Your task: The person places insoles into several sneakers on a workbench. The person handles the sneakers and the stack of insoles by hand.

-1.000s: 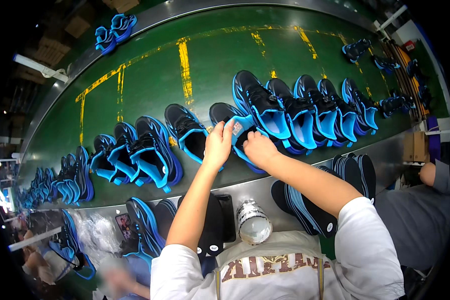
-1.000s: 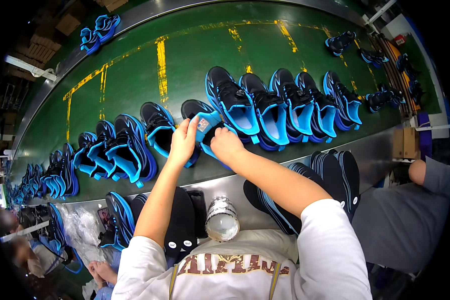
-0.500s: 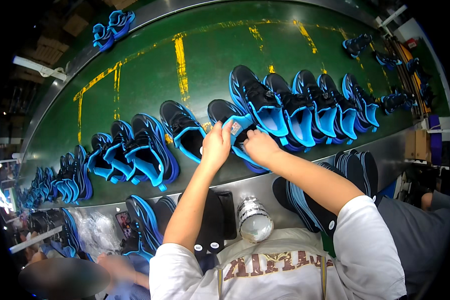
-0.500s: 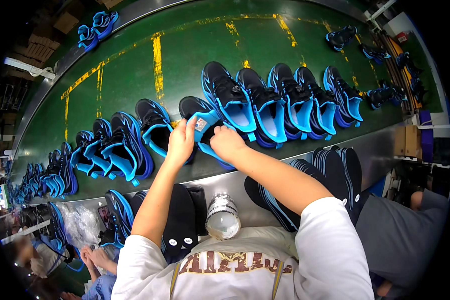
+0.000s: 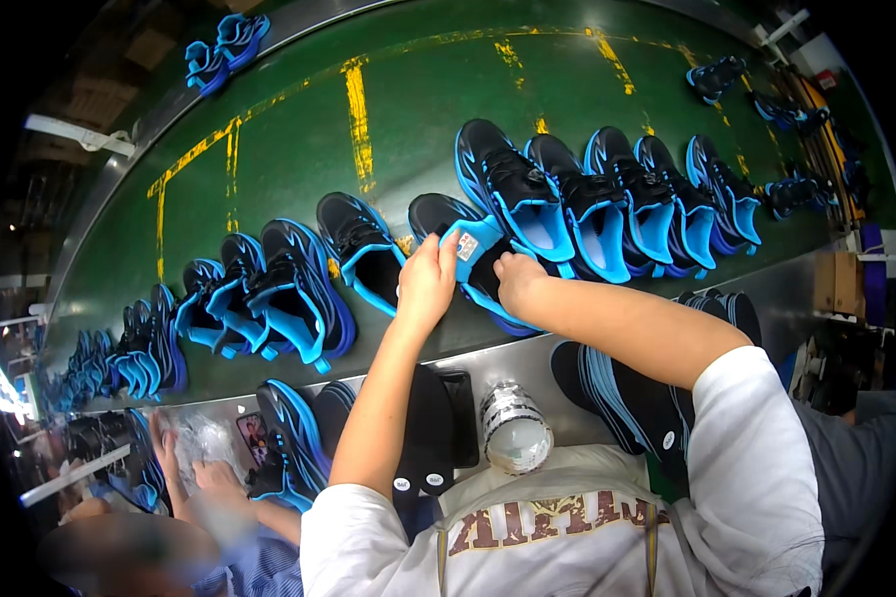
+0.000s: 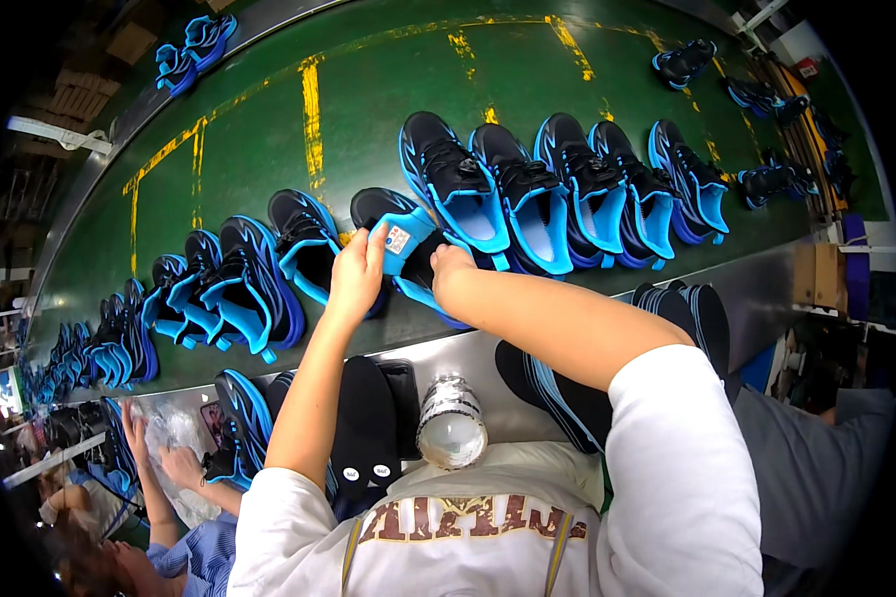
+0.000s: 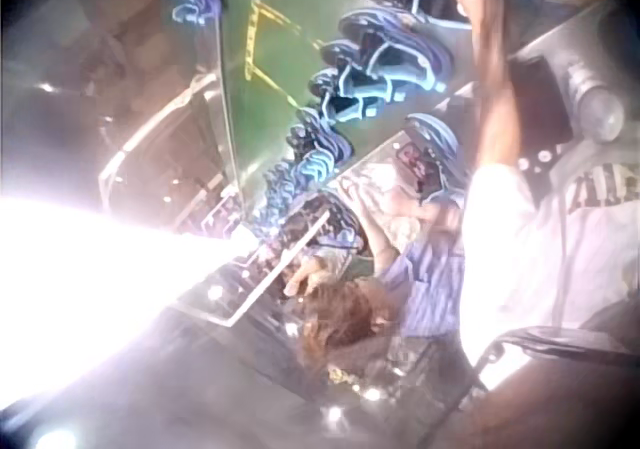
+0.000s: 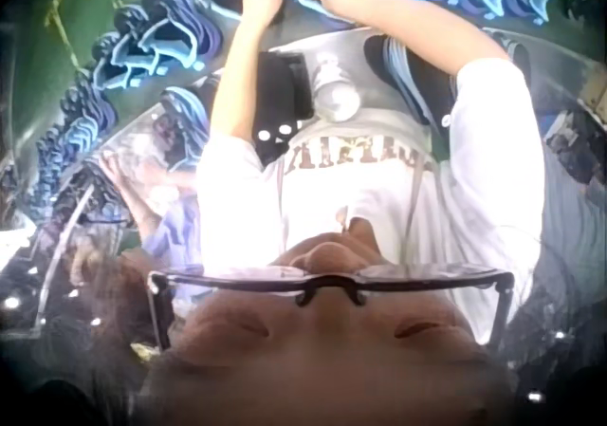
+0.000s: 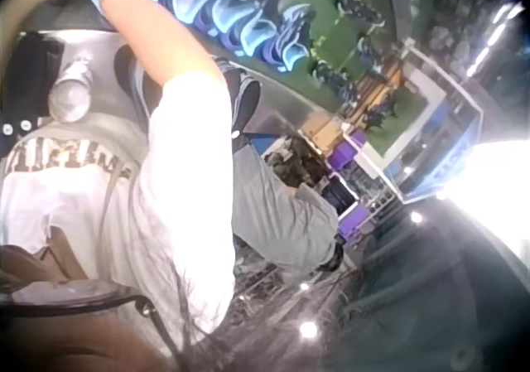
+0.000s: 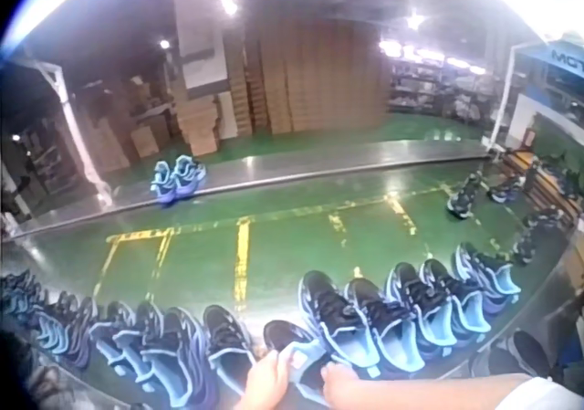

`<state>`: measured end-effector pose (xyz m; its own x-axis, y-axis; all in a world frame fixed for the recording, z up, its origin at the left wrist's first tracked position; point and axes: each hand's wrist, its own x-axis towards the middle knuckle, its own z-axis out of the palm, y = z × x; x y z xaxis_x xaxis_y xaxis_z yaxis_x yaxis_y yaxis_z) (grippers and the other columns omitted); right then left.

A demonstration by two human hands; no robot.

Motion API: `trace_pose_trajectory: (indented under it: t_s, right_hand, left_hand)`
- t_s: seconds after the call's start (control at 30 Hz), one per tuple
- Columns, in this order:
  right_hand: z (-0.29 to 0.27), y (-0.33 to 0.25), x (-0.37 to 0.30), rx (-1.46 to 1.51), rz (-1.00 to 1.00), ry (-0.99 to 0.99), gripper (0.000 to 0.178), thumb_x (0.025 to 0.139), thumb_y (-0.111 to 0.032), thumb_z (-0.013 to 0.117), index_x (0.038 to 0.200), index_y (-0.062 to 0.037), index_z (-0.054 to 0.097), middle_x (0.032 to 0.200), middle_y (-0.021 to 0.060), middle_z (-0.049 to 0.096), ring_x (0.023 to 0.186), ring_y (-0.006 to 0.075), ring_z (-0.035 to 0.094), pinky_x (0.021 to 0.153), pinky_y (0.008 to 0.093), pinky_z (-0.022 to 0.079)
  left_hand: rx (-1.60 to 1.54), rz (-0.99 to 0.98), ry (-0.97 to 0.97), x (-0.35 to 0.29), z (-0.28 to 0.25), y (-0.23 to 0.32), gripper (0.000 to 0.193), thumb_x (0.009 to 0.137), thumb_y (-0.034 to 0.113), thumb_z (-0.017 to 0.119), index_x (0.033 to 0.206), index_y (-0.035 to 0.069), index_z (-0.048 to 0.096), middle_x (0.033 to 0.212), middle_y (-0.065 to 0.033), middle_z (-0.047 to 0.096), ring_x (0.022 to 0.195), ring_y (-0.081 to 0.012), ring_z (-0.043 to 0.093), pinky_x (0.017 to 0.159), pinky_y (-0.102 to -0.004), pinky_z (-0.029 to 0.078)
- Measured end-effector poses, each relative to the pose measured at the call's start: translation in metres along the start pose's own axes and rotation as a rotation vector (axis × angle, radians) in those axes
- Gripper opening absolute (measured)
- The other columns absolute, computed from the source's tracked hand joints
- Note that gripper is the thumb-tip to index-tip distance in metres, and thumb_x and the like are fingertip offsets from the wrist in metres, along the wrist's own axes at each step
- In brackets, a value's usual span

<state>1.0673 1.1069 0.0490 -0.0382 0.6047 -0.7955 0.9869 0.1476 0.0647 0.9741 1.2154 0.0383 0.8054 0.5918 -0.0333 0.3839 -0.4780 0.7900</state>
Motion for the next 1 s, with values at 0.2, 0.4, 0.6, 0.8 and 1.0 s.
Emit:
trace_pose_trajectory:
  t_s: [0.2,0.4,0.6,0.8,1.0]
  right_hand:
    - [0.014,0.003,0.007,0.019,-0.110,0.123,0.028,0.083,-0.018,0.044,0.096,-0.0045,0.065,0.103,0.0091,0.062,0.102,0.0222,0.054,0.092,0.0322,0.032]
    - [-0.005,-0.004,-0.042,0.309,-0.100,-0.023,0.052,0.084,-0.036,0.028,0.098,0.0003,0.063,0.103,0.0171,0.060,0.104,0.0224,0.054,0.109,0.0382,0.002]
    - [0.036,-0.025,-0.056,0.515,0.029,1.047,0.021,0.076,-0.022,0.054,0.075,-0.0011,0.052,0.077,0.0128,0.054,0.087,0.0289,0.052,0.097,0.0417,0.030]
    - [0.082,-0.075,-0.104,0.762,0.342,1.016,0.024,0.075,-0.014,0.063,0.097,-0.0080,0.058,0.103,0.0166,0.048,0.099,0.0347,0.046,0.080,0.0436,0.039]
    - [0.072,-0.067,-0.088,0.825,0.277,1.149,0.024,0.075,-0.016,0.062,0.097,-0.0082,0.059,0.101,0.0144,0.051,0.099,0.0319,0.048,0.081,0.0404,0.040]
  left_hand:
    - [0.046,0.079,0.289,0.001,0.003,0.006,0.024,0.081,0.022,0.061,0.089,0.001,0.052,0.066,-0.0125,0.053,0.055,-0.0262,0.050,0.053,-0.0329,0.041]
    - [0.452,0.494,0.153,0.000,-0.004,0.004,0.034,0.066,0.018,0.069,0.091,0.005,0.049,0.075,-0.0112,0.049,0.065,-0.0285,0.055,0.057,-0.0369,0.045]
    - [0.551,0.387,-0.032,0.001,-0.012,0.021,0.043,0.062,0.023,0.073,0.088,0.003,0.047,0.080,-0.0126,0.049,0.071,-0.0288,0.056,0.059,-0.0361,0.046]
    - [0.518,0.492,0.104,-0.039,-0.006,0.026,0.022,0.070,0.015,0.065,0.080,0.005,0.049,0.073,-0.0099,0.047,0.060,-0.0257,0.052,0.053,-0.0347,0.041]
    - [0.692,0.440,0.141,-0.020,-0.009,0.005,0.024,0.072,0.018,0.064,0.078,0.004,0.045,0.072,-0.0110,0.047,0.059,-0.0261,0.053,0.051,-0.0352,0.043]
